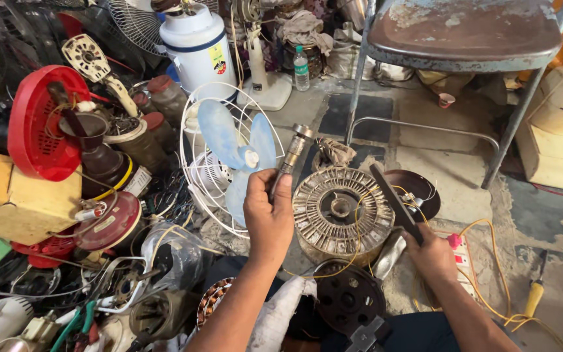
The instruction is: The person sits on the floor and uses a hammer to tap a metal rod inserted into the center of a disassembled electric motor stator. They repeatedly strike the rod to adjust or loosen the internal components of the motor.
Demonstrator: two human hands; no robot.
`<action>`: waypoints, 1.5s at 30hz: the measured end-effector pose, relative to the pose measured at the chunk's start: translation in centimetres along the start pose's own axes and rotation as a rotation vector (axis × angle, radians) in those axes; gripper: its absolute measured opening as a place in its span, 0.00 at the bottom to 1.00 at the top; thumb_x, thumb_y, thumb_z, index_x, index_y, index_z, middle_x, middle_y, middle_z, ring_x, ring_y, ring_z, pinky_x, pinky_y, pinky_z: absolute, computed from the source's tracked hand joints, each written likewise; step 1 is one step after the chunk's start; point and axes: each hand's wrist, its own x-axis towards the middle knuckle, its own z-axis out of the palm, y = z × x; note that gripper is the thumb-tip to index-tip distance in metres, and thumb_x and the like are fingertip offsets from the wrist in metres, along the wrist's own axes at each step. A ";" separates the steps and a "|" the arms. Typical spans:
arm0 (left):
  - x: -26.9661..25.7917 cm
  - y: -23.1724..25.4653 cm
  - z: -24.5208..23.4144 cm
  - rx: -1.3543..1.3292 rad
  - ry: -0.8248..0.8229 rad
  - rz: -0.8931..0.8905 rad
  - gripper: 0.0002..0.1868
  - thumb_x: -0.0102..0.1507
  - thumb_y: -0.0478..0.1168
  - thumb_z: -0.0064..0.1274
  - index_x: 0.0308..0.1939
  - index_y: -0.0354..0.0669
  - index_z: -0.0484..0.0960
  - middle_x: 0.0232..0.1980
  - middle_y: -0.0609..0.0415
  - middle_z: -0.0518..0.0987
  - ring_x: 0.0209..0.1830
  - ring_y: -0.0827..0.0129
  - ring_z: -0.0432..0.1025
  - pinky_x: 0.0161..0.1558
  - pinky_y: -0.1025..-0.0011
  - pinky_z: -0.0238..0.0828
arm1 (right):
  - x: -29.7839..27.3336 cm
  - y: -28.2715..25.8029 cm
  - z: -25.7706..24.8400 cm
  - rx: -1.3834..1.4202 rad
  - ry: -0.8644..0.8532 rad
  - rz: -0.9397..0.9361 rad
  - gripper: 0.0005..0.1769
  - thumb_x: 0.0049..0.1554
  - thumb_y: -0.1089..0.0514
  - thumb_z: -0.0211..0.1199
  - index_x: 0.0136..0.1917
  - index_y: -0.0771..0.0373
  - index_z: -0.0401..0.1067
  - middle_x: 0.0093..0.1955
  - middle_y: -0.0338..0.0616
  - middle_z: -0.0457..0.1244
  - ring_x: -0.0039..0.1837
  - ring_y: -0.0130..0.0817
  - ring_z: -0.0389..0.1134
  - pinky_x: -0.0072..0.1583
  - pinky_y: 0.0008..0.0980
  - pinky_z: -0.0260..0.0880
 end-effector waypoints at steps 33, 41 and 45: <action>0.3 -13.5 1.4 0.663 -0.610 -0.078 0.20 0.71 0.52 0.46 0.39 0.38 0.81 0.37 0.37 0.82 0.40 0.38 0.76 0.42 0.47 0.70 | 0.2 0.5 -0.3 0.042 0.056 -0.047 0.29 0.58 0.41 0.67 0.64 0.63 0.72 0.44 0.62 0.70 0.47 0.60 0.73 0.49 0.53 0.72; -0.2 -17.8 4.8 0.831 -0.821 -0.003 0.18 0.68 0.53 0.49 0.39 0.42 0.81 0.36 0.40 0.83 0.38 0.41 0.77 0.41 0.46 0.71 | 0.3 0.3 -0.3 0.058 0.060 -0.040 0.28 0.58 0.42 0.69 0.62 0.64 0.74 0.40 0.61 0.69 0.43 0.58 0.73 0.46 0.51 0.72; 0.7 -18.0 5.6 0.834 -0.861 0.009 0.19 0.69 0.54 0.49 0.39 0.42 0.82 0.38 0.41 0.83 0.40 0.43 0.77 0.43 0.47 0.71 | 0.4 -0.6 -0.6 0.064 0.026 0.026 0.31 0.57 0.42 0.69 0.66 0.64 0.73 0.39 0.61 0.69 0.43 0.57 0.73 0.47 0.50 0.72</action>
